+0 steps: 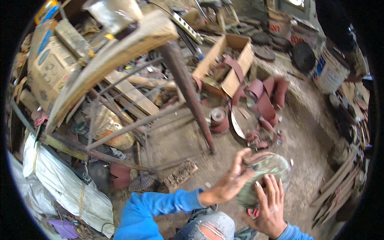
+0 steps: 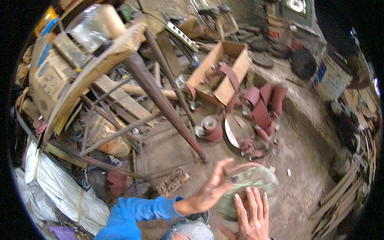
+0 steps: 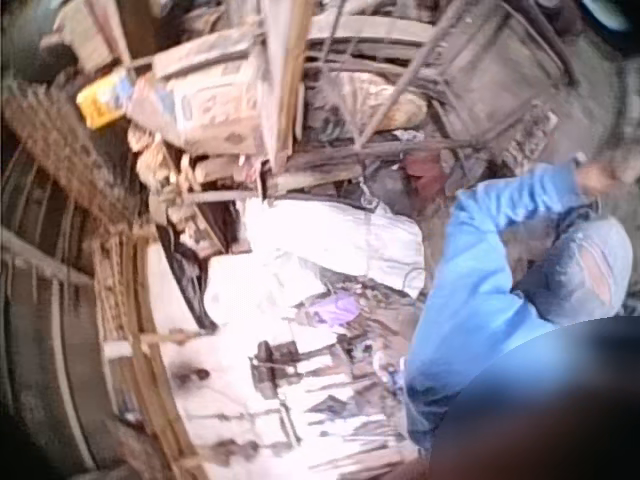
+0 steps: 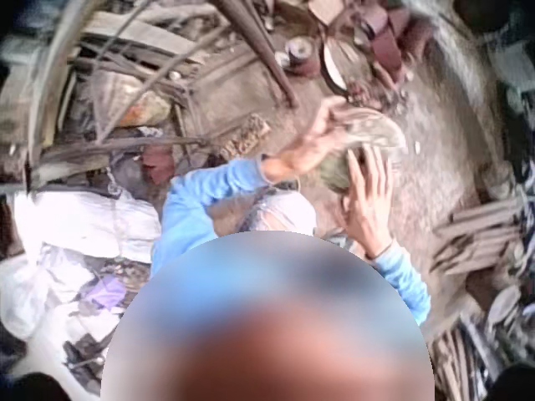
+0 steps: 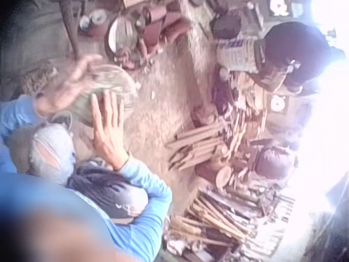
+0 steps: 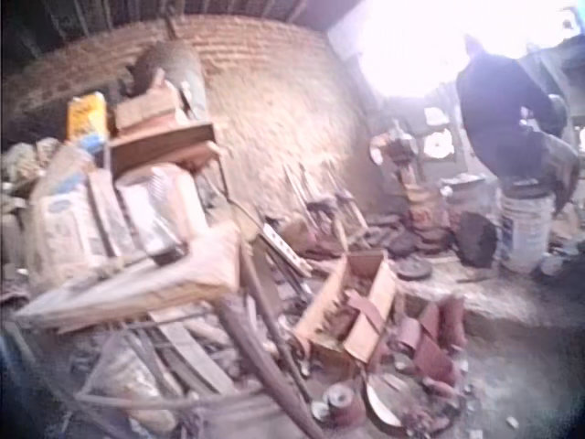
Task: The person opens a drawer, retrieves a roll of sandpaper, and walks to a cluttered floor area. Sitting cross-legged, they use red-handled scissors to cut a strip from the roll, then peel and separate the strip from the backing.
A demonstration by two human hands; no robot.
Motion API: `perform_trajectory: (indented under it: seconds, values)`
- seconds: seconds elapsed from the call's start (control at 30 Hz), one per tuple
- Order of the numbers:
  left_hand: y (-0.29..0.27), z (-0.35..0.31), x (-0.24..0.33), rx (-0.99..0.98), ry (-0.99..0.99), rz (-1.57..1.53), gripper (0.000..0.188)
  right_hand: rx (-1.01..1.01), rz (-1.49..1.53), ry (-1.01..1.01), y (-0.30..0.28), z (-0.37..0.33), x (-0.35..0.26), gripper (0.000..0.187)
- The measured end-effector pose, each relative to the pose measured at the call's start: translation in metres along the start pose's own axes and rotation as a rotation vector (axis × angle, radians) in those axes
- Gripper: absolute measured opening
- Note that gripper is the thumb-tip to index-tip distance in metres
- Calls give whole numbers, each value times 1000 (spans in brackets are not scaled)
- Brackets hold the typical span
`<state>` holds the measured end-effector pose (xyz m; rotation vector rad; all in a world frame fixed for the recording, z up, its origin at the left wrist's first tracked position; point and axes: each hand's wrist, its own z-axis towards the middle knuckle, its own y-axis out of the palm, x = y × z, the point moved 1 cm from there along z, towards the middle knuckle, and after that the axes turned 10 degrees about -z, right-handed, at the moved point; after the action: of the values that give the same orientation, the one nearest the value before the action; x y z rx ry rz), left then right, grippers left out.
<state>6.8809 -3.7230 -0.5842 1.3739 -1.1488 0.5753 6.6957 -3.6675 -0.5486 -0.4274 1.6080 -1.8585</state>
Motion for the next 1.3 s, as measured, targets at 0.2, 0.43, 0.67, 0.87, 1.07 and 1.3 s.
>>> perform_trajectory:
  seconds: [0.2,0.43,0.67,0.87,1.07,1.3]
  values:
    - [6,15,0,-150,122,396,52,129,158,156,-19,-9,23,99]
    - [15,-24,32,-588,332,293,50,363,1189,542,-47,-64,64,93]
    - [44,-44,52,-262,418,258,19,145,1301,674,-61,-61,49,70]
    - [-37,-128,213,544,1390,1103,45,109,1082,674,-28,-49,59,46]
    - [-102,-114,388,934,484,1587,75,-133,1122,707,129,-73,69,50]
    - [-187,-107,425,601,454,1750,59,-151,932,602,276,-122,53,69]
